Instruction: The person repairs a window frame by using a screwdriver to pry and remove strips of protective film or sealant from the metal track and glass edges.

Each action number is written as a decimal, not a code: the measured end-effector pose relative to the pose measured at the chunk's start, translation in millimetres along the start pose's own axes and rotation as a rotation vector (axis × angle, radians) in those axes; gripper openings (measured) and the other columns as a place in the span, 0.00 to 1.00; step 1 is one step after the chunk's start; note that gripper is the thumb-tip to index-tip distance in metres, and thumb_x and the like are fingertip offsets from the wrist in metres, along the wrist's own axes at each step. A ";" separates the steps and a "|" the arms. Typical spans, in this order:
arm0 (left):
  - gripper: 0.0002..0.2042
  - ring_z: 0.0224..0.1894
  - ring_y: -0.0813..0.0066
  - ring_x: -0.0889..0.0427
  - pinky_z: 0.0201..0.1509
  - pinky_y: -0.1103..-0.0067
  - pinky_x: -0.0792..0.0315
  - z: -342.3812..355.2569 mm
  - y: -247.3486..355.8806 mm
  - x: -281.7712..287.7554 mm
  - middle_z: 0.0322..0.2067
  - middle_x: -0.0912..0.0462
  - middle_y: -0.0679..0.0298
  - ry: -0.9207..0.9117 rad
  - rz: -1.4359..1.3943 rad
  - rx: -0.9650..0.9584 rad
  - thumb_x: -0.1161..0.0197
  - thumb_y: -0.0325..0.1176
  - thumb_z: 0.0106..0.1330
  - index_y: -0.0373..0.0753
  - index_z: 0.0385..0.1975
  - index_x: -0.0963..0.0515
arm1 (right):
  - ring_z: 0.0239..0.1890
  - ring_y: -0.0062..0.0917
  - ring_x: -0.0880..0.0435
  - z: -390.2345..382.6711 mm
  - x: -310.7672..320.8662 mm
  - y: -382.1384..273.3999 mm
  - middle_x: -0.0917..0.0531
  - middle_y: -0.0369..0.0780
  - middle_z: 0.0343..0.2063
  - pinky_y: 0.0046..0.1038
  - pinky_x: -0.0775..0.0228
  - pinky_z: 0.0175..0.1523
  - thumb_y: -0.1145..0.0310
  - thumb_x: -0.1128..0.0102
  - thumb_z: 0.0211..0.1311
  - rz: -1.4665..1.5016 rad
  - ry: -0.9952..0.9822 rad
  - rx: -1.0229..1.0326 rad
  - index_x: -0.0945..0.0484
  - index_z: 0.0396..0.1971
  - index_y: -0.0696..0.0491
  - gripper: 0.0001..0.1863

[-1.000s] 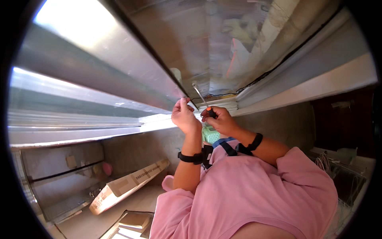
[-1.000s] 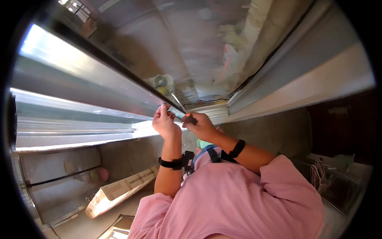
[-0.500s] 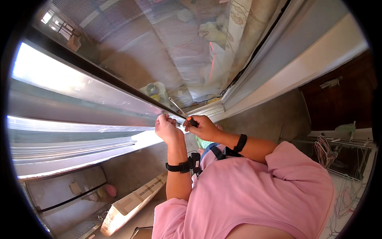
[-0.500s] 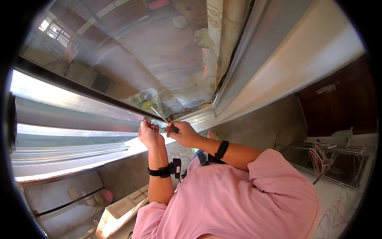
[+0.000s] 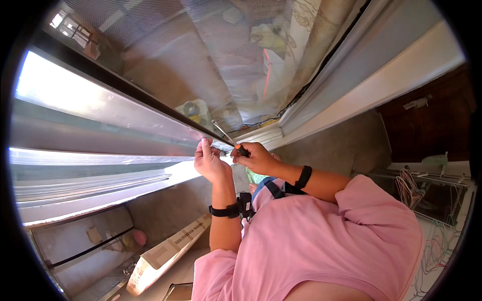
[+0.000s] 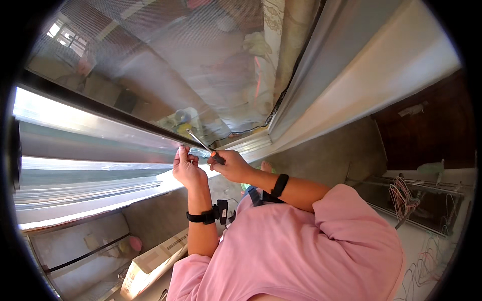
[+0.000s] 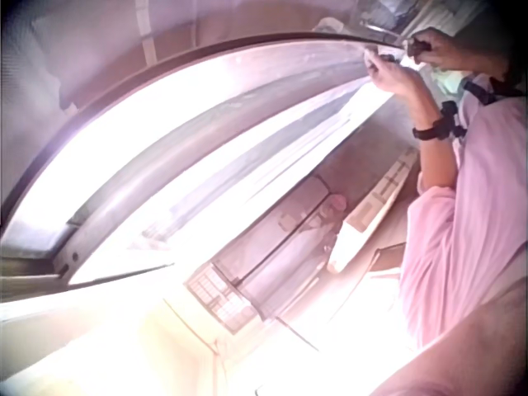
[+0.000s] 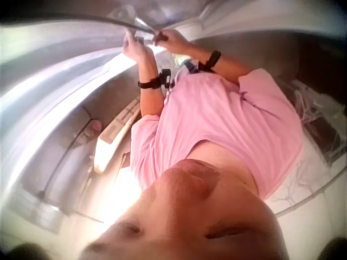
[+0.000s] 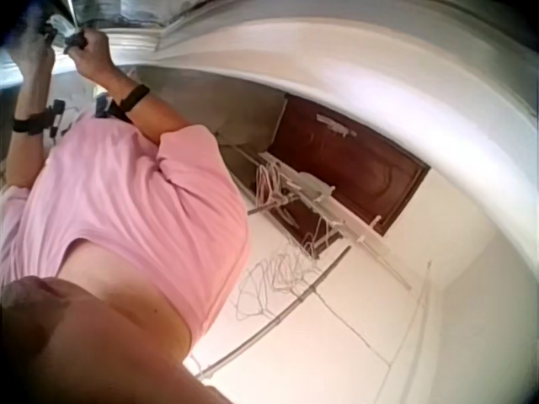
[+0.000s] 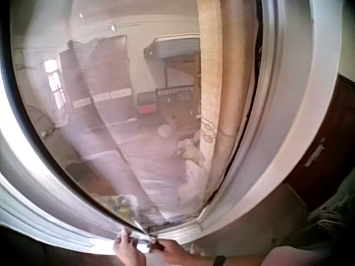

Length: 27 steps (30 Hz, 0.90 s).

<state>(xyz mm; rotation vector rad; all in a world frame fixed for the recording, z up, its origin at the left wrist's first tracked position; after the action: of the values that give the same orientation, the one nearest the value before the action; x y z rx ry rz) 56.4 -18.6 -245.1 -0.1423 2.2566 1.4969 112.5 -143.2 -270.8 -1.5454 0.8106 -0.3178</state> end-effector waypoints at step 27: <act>0.03 0.22 0.84 0.30 0.25 0.86 0.35 8.2 -9.2 8.8 0.27 0.22 0.64 -0.085 0.032 0.172 0.43 0.26 0.66 0.34 0.32 0.26 | 0.17 0.10 0.31 33.0 -22.5 -18.1 0.23 0.31 0.19 0.17 0.41 0.21 0.72 0.38 0.60 0.113 0.170 -0.045 0.23 0.35 0.57 0.06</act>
<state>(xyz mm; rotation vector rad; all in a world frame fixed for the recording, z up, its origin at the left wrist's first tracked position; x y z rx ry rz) 53.8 -13.8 -259.2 0.0088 2.3159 1.2917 122.9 -104.5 -253.1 -1.5215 1.0400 -0.3537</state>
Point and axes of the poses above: each hand's wrist, its own z-axis towards the middle knuckle, its own x-axis out of the back of the hand, y = z × x, the point moved 4 cm from there along z, towards the middle knuckle
